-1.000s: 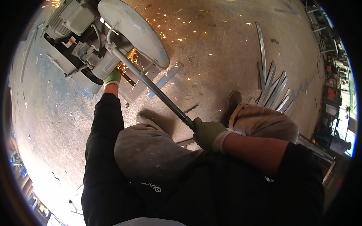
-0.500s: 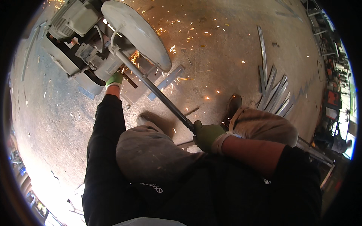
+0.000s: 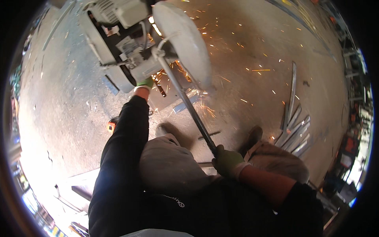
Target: The person measures a metal bar with a tape measure and marks it, then uses a chop saw to cut the bar. The cut piece is placed aside with other cut metal pieces.
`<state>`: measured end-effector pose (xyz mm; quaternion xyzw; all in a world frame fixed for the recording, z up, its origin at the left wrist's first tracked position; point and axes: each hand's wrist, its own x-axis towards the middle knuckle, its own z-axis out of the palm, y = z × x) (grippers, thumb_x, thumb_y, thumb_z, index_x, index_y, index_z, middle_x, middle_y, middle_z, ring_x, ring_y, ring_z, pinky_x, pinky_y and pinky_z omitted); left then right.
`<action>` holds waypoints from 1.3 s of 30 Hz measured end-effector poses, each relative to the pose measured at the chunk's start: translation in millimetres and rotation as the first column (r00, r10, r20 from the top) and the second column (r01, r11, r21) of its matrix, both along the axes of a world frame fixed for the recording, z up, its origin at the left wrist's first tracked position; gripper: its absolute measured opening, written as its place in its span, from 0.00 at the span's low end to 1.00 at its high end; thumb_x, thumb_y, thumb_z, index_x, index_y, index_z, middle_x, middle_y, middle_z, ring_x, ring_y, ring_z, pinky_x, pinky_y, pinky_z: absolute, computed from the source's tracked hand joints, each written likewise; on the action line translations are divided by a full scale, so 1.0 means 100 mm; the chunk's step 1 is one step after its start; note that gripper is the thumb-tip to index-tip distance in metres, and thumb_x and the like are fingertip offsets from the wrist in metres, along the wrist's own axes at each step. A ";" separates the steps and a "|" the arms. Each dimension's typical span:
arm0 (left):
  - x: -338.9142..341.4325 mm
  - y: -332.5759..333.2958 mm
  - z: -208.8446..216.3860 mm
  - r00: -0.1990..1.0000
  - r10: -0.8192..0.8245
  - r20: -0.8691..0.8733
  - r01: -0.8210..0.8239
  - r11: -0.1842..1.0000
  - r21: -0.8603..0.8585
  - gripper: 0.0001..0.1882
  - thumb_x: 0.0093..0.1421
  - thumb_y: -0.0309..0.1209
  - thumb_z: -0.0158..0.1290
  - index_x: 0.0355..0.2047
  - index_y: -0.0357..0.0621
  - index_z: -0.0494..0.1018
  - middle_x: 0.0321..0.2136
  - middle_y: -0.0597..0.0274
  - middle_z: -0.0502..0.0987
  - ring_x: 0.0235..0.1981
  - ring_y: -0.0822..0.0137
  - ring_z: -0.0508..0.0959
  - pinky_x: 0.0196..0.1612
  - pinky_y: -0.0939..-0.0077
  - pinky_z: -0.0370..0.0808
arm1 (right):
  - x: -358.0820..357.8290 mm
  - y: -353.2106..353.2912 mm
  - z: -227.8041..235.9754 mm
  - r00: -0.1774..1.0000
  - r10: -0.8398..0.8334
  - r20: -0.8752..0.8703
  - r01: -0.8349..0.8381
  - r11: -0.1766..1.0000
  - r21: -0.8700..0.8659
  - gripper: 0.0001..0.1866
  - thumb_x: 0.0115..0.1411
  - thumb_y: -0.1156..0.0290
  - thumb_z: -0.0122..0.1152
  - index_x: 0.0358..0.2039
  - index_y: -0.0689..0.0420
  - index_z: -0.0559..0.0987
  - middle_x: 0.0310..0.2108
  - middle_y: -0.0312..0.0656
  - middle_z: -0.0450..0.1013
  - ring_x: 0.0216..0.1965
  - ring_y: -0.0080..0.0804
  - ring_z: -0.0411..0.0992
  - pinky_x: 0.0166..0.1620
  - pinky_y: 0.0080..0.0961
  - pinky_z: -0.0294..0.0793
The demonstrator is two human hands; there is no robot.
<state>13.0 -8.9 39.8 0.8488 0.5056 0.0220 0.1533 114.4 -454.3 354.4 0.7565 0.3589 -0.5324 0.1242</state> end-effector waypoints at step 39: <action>-0.55 -0.09 -0.73 0.996 0.050 0.079 -0.056 0.996 0.066 0.23 0.69 0.44 0.53 0.60 0.51 0.77 0.61 0.52 0.77 0.63 0.49 0.75 0.67 0.54 0.70 | -0.06 -0.01 -0.20 0.999 0.054 0.006 -0.054 0.997 0.055 0.26 0.70 0.54 0.54 0.55 0.64 0.65 0.39 0.61 0.82 0.42 0.65 0.81 0.48 0.58 0.78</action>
